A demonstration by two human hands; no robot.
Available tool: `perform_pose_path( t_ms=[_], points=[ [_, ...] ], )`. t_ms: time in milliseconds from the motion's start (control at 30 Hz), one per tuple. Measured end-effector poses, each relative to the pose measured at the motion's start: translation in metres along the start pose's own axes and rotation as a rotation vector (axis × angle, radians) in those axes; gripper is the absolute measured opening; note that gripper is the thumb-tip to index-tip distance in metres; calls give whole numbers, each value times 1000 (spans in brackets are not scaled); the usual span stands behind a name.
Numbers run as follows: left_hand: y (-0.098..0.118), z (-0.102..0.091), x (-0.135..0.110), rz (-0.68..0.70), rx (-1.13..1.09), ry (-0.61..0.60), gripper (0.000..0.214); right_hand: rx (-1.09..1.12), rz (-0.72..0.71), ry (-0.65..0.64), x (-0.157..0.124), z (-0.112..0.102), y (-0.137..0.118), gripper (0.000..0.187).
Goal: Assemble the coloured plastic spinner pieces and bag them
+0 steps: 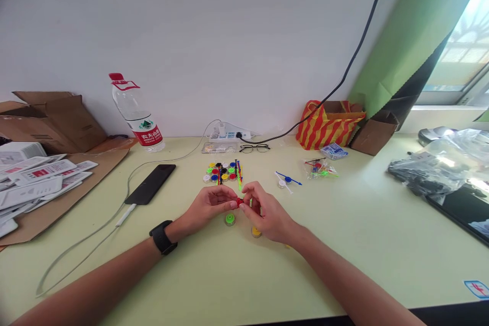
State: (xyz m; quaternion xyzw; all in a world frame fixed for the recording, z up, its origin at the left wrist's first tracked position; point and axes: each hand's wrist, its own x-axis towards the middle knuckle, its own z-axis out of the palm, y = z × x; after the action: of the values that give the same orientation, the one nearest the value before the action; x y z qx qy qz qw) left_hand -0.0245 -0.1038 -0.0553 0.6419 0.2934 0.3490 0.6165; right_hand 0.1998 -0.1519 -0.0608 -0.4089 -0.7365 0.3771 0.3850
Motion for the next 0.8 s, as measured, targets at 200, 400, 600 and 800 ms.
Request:
perform_pose_path(
  t_ms=[200,400,600,800],
  points=[
    [1,1,0,8,11,3,26,-15,-24,17,0,-1,1,19],
    [0,-1,-1,-18,3,5,26,-167,-211,198,0,-6,2,30],
    [3,-2,0,10,-28,30,23,-174,-32,13,0,-14,-3,40],
    [3,0,0,25,-26,33,24,-19,0,13,1,-8,-2,34]
  ],
)
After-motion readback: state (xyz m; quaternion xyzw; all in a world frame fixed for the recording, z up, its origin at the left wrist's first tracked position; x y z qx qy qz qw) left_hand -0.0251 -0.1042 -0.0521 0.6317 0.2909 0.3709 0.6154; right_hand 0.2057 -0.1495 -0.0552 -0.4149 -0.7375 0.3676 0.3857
